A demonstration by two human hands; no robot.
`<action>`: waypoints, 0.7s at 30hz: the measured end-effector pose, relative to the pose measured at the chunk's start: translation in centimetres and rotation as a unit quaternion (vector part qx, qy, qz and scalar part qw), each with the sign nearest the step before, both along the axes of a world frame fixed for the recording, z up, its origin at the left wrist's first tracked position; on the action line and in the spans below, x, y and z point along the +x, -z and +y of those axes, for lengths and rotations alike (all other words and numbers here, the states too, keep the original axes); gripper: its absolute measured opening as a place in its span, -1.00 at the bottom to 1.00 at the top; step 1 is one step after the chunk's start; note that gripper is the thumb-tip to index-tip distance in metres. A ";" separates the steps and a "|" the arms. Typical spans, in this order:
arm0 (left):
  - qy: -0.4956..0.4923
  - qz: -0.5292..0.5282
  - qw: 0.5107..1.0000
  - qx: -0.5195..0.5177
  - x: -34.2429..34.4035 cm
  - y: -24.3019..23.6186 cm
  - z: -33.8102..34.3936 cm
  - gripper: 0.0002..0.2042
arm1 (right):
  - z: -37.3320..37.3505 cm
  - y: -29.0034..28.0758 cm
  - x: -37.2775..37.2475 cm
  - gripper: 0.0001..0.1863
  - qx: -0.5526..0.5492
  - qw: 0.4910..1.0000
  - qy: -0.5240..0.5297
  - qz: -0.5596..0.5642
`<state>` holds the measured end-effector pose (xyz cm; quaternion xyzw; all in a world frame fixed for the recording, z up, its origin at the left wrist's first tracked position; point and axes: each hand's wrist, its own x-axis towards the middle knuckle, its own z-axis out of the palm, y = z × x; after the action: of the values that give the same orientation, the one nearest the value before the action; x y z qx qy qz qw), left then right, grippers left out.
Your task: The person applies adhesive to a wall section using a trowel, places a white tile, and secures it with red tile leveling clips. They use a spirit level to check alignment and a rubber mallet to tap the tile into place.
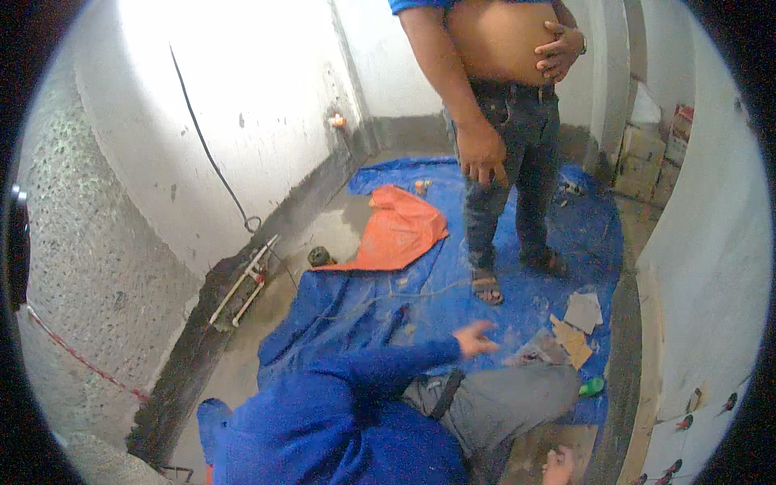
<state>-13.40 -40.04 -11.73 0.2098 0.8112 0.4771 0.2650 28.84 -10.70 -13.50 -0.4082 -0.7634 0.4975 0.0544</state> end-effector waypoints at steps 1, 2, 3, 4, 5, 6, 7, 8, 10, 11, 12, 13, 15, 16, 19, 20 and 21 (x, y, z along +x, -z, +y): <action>-0.111 -0.079 0.990 -0.022 -2.0 2.2 -4.6 -0.11 | -0.3 -0.7 -0.2 -0.58 0.000 1.000 -0.001 -0.002; -0.251 -0.106 0.952 -0.138 -3.9 3.9 -9.6 -0.10 | -0.7 -1.2 -0.2 -0.58 -0.006 1.000 0.000 -0.007; -0.356 -0.112 0.911 -0.174 -5.4 4.9 -14.7 -0.12 | -0.9 -1.6 -0.3 -0.58 -0.014 1.000 0.002 -0.009; -0.448 -0.109 0.869 -0.178 -6.5 5.3 -19.7 -0.14 | -1.1 -1.9 -0.3 -0.59 -0.020 1.000 0.004 -0.009; -0.538 -0.104 0.819 -0.171 -7.3 5.0 -24.5 -0.16 | -1.2 -1.9 -0.4 -0.59 -0.013 1.000 0.005 -0.002; -0.615 -0.095 0.769 -0.143 -7.6 4.0 -29.0 -0.19 | -1.3 -1.8 -0.3 -0.59 -0.007 1.000 0.005 0.005; -0.683 -0.078 0.718 -0.107 -7.7 2.6 -33.0 -0.21 | -1.2 -1.5 -0.2 -0.59 0.000 1.000 0.003 0.011; -0.736 -0.058 0.671 -0.069 -7.6 0.8 -36.5 -0.23 | -1.1 -1.1 0.0 -0.59 0.006 1.000 -0.006 0.011; -0.798 -0.018 0.602 -0.004 -7.2 -2.7 -41.9 -0.27 | -0.7 -0.2 0.3 -0.59 0.020 0.999 -0.021 0.017; -0.818 -0.001 0.575 0.022 -6.9 -4.1 -43.8 -0.29 | -0.6 0.2 0.5 -0.58 0.035 0.999 -0.025 0.020; -0.829 0.008 0.558 0.041 -6.8 -5.1 -45.1 -0.31 | -0.4 0.6 0.7 -0.58 0.049 0.998 -0.028 0.024; -0.833 0.011 0.551 0.050 -6.7 -5.6 -46.0 -0.32 | -0.3 0.9 0.9 -0.58 0.063 0.997 -0.033 0.029; -0.837 0.008 0.545 0.052 -6.7 -5.1 -46.1 -0.36 | 0.0 1.3 1.2 -0.58 0.067 0.997 -0.039 0.023; -0.832 -0.006 0.554 0.038 -6.7 -4.2 -45.4 -0.37 | 0.1 1.4 1.2 -0.58 0.071 0.996 -0.041 0.021; -0.754 -0.058 0.642 -0.126 -6.9 0.2 -40.0 -0.41 | 0.1 1.2 1.1 -0.59 0.042 0.998 -0.039 0.009; -0.593 -0.026 0.727 -0.346 -6.7 1.6 -37.2 -0.37 | 0.0 1.0 1.0 -0.59 0.054 0.998 -0.038 0.024; -0.394 -0.081 0.828 -0.390 -6.5 2.7 -34.0 -0.41 | -0.1 0.9 1.0 -0.59 0.066 0.996 -0.039 0.040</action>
<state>-19.85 -74.01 -14.48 -0.2879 0.9193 0.2000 0.1788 29.84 -10.80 -14.40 -0.3535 -0.8070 0.4641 0.0920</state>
